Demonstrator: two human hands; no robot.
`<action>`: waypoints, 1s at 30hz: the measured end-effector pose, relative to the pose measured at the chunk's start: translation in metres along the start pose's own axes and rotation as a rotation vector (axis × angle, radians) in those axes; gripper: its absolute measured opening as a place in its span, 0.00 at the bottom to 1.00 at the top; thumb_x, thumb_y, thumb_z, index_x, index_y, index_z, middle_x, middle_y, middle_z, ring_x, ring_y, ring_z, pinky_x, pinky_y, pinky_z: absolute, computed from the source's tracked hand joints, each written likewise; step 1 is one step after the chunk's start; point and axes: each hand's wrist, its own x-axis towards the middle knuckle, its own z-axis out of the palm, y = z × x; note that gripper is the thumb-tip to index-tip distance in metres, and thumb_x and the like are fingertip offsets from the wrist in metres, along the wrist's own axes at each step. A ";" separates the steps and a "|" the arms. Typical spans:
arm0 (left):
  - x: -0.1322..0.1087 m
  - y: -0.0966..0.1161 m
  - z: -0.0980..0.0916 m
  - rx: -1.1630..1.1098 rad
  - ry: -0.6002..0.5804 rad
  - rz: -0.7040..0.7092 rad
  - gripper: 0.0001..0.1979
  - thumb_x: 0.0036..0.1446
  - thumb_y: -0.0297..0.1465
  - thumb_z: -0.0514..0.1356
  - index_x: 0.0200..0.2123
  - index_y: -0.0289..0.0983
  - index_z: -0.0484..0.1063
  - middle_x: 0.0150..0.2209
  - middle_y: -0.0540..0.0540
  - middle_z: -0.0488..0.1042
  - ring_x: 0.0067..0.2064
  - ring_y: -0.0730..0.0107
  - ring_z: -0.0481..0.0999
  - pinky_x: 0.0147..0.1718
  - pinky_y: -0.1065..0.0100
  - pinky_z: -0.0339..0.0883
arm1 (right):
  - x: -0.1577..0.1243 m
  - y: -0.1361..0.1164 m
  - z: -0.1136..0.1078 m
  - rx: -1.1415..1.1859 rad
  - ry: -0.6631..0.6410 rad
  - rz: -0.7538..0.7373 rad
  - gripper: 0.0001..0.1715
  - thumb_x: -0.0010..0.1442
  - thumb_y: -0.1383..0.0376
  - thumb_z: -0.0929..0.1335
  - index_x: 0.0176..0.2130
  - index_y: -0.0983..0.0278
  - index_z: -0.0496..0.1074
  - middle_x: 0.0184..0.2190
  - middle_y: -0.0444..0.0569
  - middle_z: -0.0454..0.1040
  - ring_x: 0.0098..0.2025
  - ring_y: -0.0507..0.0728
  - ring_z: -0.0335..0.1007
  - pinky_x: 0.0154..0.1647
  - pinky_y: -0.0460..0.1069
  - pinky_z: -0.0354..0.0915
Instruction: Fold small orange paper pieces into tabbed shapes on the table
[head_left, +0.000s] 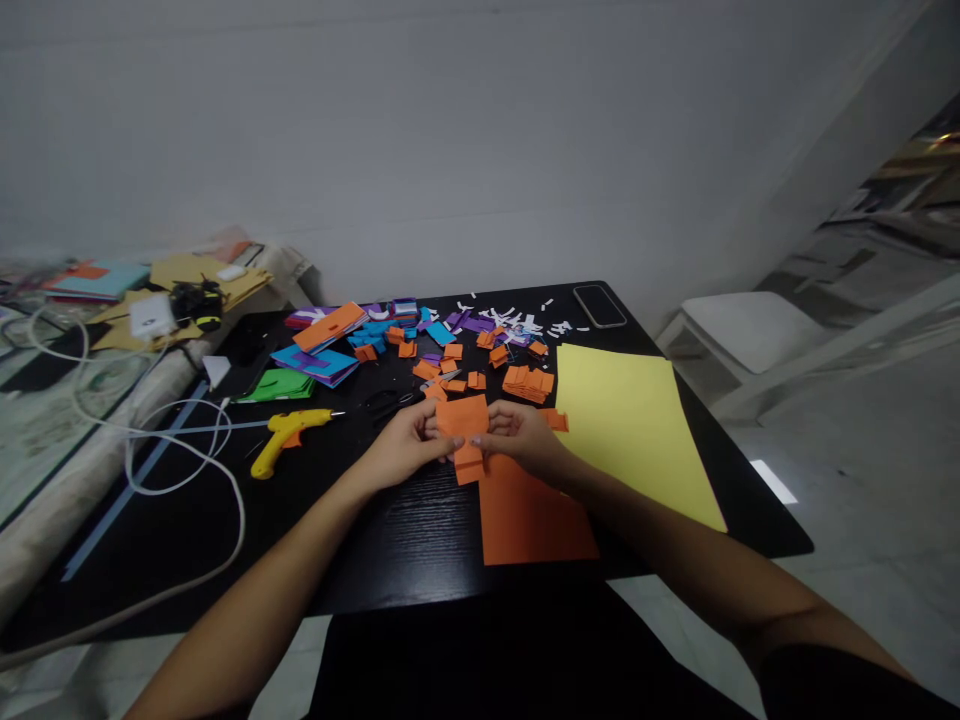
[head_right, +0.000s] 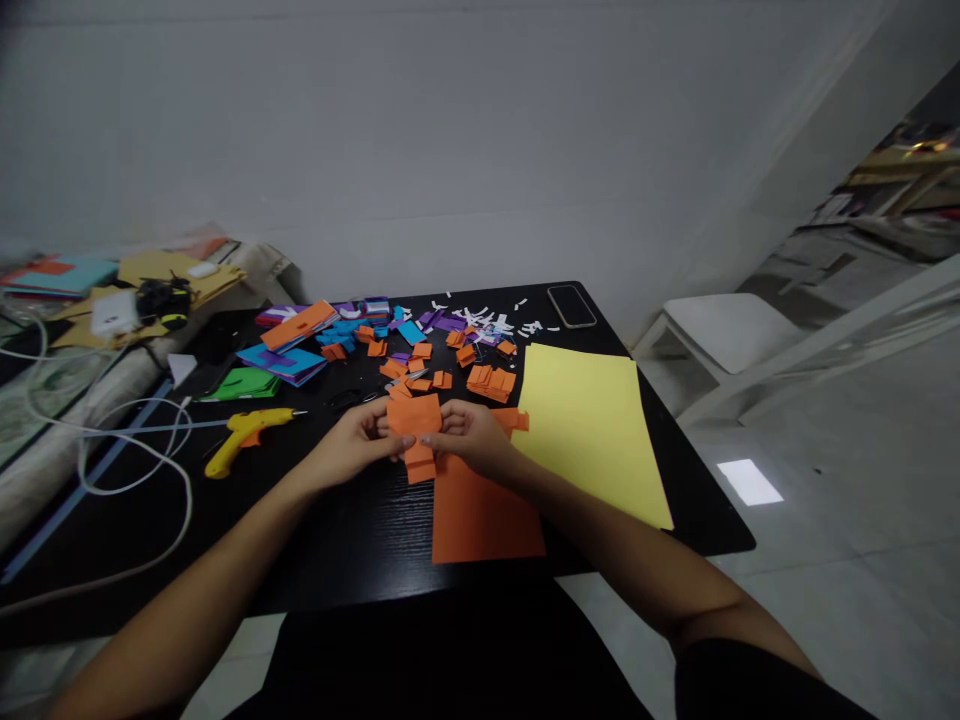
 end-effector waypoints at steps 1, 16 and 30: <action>0.000 0.000 0.000 -0.001 -0.004 0.002 0.18 0.52 0.34 0.71 0.42 0.33 0.72 0.31 0.51 0.78 0.28 0.74 0.75 0.29 0.72 0.72 | 0.000 0.001 0.000 -0.007 0.004 -0.004 0.22 0.46 0.58 0.81 0.36 0.64 0.74 0.32 0.46 0.82 0.32 0.54 0.79 0.38 0.50 0.75; 0.000 -0.005 0.002 0.077 0.065 0.030 0.19 0.50 0.34 0.72 0.42 0.33 0.72 0.34 0.48 0.78 0.31 0.72 0.76 0.31 0.71 0.69 | 0.000 0.002 0.000 -0.025 0.016 -0.010 0.22 0.45 0.58 0.81 0.35 0.63 0.75 0.33 0.46 0.82 0.34 0.55 0.80 0.42 0.52 0.75; 0.002 -0.009 0.002 -0.020 0.014 0.043 0.21 0.51 0.33 0.71 0.46 0.33 0.72 0.42 0.43 0.81 0.39 0.66 0.81 0.40 0.67 0.74 | 0.000 0.002 0.000 0.030 -0.081 0.011 0.28 0.45 0.60 0.82 0.45 0.65 0.78 0.40 0.50 0.83 0.41 0.59 0.81 0.44 0.54 0.77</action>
